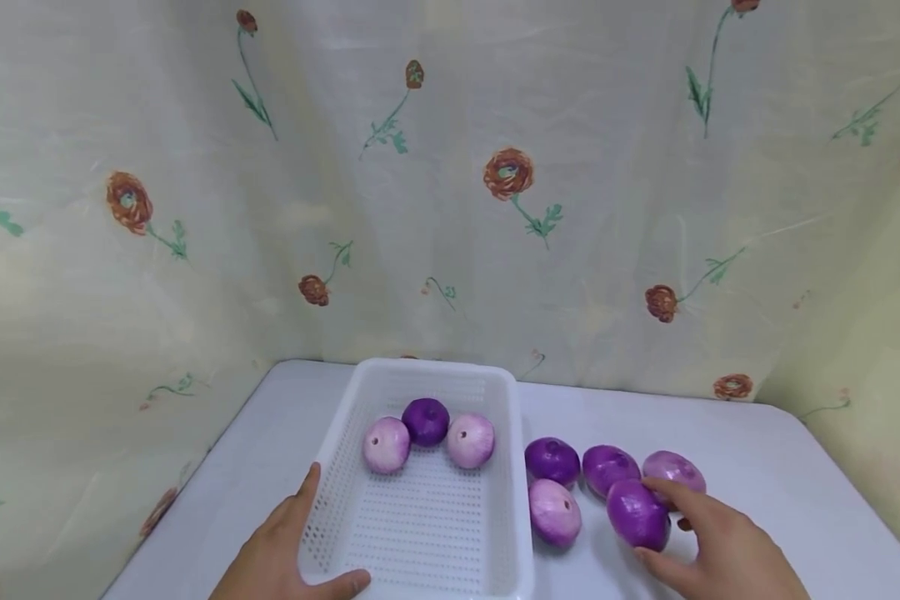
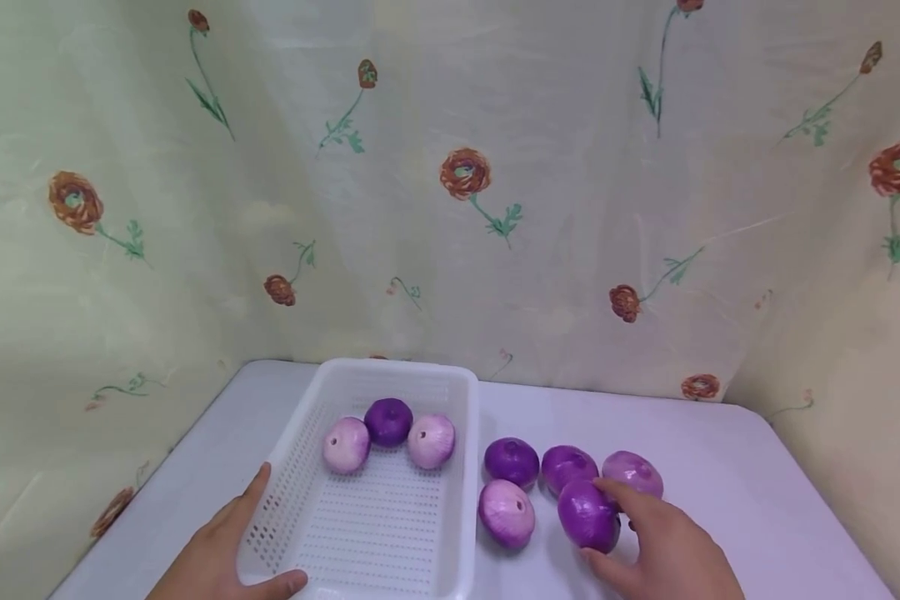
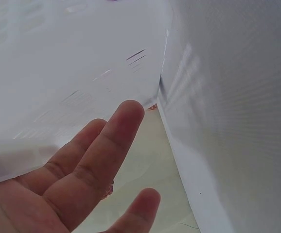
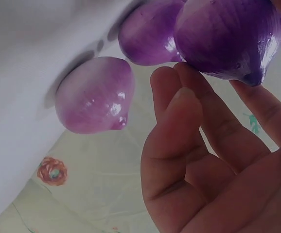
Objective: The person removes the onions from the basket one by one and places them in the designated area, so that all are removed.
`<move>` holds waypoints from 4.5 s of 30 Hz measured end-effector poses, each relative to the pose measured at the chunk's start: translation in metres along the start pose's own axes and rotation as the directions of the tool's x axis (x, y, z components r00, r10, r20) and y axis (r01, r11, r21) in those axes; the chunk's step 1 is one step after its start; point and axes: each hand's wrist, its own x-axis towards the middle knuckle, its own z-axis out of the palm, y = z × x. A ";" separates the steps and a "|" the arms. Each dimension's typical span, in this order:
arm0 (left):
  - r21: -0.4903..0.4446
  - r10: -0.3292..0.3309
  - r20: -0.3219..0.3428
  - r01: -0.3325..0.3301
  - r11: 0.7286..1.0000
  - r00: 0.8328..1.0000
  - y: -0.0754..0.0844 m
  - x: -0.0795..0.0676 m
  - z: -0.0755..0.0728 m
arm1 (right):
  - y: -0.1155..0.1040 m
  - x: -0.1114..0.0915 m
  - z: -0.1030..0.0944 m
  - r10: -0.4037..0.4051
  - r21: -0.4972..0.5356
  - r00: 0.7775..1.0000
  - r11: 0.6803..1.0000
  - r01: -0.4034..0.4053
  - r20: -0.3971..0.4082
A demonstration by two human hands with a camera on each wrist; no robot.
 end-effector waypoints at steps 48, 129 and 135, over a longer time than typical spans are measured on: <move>0.020 -0.089 0.058 0.088 0.996 0.994 0.003 0.001 -0.001 | -0.015 -0.006 0.030 0.009 -0.067 1.000 0.998 -0.010 -0.022; 0.008 0.011 -0.011 -0.011 1.000 1.000 -0.007 0.004 0.003 | -0.044 0.116 -0.025 -0.492 0.142 0.871 0.861 0.488 -0.006; 0.010 0.026 -0.005 -0.026 1.000 1.000 -0.005 0.004 0.002 | -0.084 0.153 -0.019 -0.564 0.136 0.822 0.823 0.552 0.080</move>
